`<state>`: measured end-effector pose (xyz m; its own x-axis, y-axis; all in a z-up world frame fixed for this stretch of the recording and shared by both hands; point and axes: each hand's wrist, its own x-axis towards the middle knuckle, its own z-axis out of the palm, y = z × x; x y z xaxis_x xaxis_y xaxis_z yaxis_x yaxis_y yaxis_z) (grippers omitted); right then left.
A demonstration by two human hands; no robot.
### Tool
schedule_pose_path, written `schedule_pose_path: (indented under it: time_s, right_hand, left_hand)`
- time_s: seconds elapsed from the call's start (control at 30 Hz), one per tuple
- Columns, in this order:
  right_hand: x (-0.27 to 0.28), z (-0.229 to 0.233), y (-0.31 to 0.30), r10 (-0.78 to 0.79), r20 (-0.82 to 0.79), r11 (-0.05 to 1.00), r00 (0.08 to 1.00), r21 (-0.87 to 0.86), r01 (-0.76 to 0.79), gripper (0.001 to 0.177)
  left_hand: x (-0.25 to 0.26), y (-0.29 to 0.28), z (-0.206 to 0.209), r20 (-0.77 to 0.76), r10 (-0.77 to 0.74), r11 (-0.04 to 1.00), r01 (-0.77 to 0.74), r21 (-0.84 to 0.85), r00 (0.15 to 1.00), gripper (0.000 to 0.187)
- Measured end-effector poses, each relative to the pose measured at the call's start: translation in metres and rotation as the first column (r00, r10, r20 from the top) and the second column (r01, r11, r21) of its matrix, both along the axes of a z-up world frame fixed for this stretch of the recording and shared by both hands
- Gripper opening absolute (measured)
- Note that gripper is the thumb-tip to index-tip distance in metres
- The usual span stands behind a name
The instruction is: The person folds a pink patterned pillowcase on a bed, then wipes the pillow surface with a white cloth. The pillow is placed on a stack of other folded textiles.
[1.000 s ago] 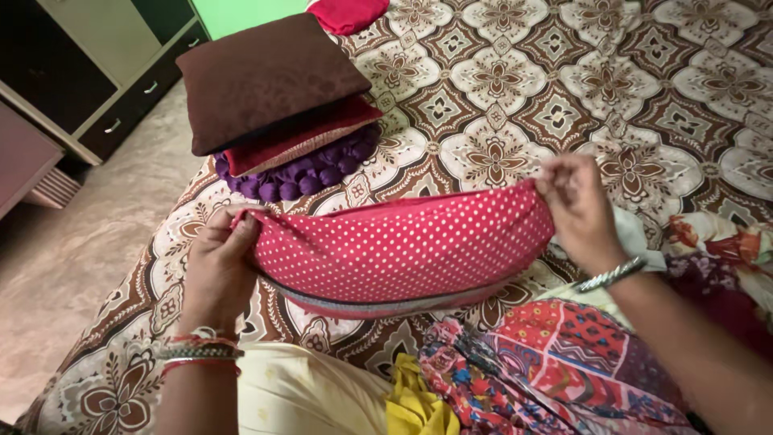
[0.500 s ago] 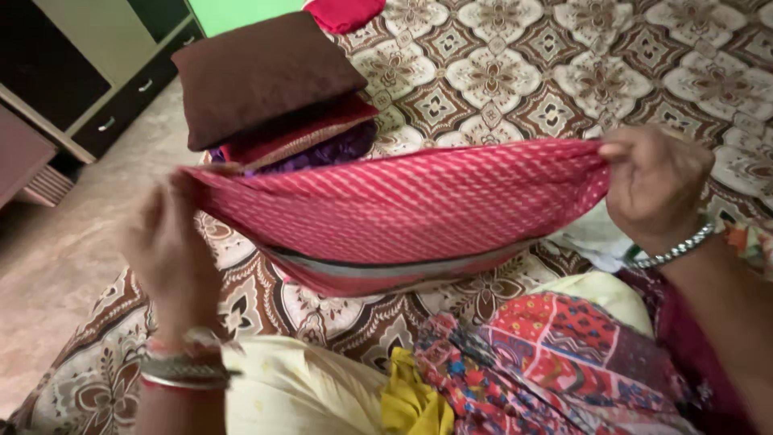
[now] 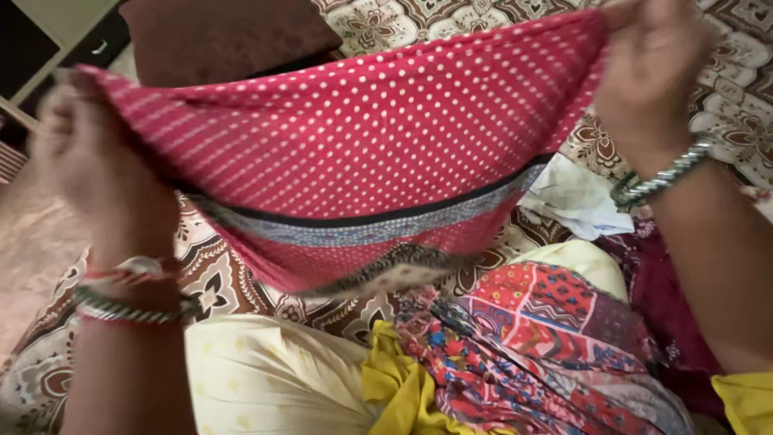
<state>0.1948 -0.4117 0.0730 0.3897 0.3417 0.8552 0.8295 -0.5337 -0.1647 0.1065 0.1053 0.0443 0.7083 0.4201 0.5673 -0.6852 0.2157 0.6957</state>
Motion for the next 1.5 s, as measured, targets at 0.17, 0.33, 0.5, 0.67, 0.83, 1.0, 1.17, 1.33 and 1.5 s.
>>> schedule_pose_path:
  time_s: [0.17, 0.33, 0.5, 0.67, 0.83, 1.0, 1.17, 1.33, 1.5]
  right_hand:
    - [-0.047, 0.033, -0.013, 0.684, -0.522, 0.71, 0.51, 0.316, -0.629, 0.017]
    - [-0.014, -0.019, -0.008, 0.679, -0.644, 0.733, 0.353, 0.559, -0.388, 0.019]
    - [-0.007, -0.091, 0.078, 0.007, -0.659, 0.962, 0.753, -0.202, -0.186, 0.043]
    - [-0.115, -0.157, 0.168, -0.376, -0.708, 0.655, 0.598, -0.659, -0.369, 0.066]
    - [-0.13, -0.206, 0.143, 0.475, -0.582, 0.555, 0.66, -0.384, -0.738, 0.067]
    - [-0.036, -0.245, 0.07, -0.386, -0.888, 0.922, 0.249, -0.376, 0.089, 0.058]
    - [-0.029, -0.243, 0.065, -0.097, -0.965, 0.985, 0.244, -0.059, 0.161, 0.081]
    - [-0.024, -0.137, 0.059, 0.375, -0.828, 0.861, 0.417, 0.478, 0.173, 0.062]
    - [-0.028, -0.106, 0.047, 0.561, -0.517, 0.738, 0.647, 0.666, -0.108, 0.061]
  left_hand:
    - [-0.056, 0.015, 0.037, -0.369, -0.381, 0.872, 0.462, 0.16, 0.848, 0.034]
    - [-0.048, -0.04, 0.055, -0.739, 0.13, 0.53, 0.584, 0.615, 0.661, 0.044]
    - [-0.038, -0.101, 0.006, -0.736, 0.223, 0.377, 0.64, 0.669, 0.639, 0.044]
    - [-0.029, -0.119, -0.089, -0.694, 0.282, 0.349, 0.603, 0.717, 0.662, 0.057]
    - [-0.012, -0.073, -0.223, -0.613, 0.64, 0.386, 0.496, 0.778, 0.463, 0.078]
    - [-0.007, -0.025, -0.305, -0.868, 0.496, 0.72, 0.547, 0.426, 0.024, 0.093]
    - [-0.013, -0.048, -0.244, -0.88, 0.421, 0.838, 0.276, 0.47, 0.221, 0.074]
    - [-0.03, -0.07, -0.108, -0.687, -0.042, 0.998, -0.003, -0.064, 0.725, 0.067]
    - [-0.034, -0.071, -0.057, -0.32, -0.195, 0.92, 0.061, -0.387, 0.927, 0.057]
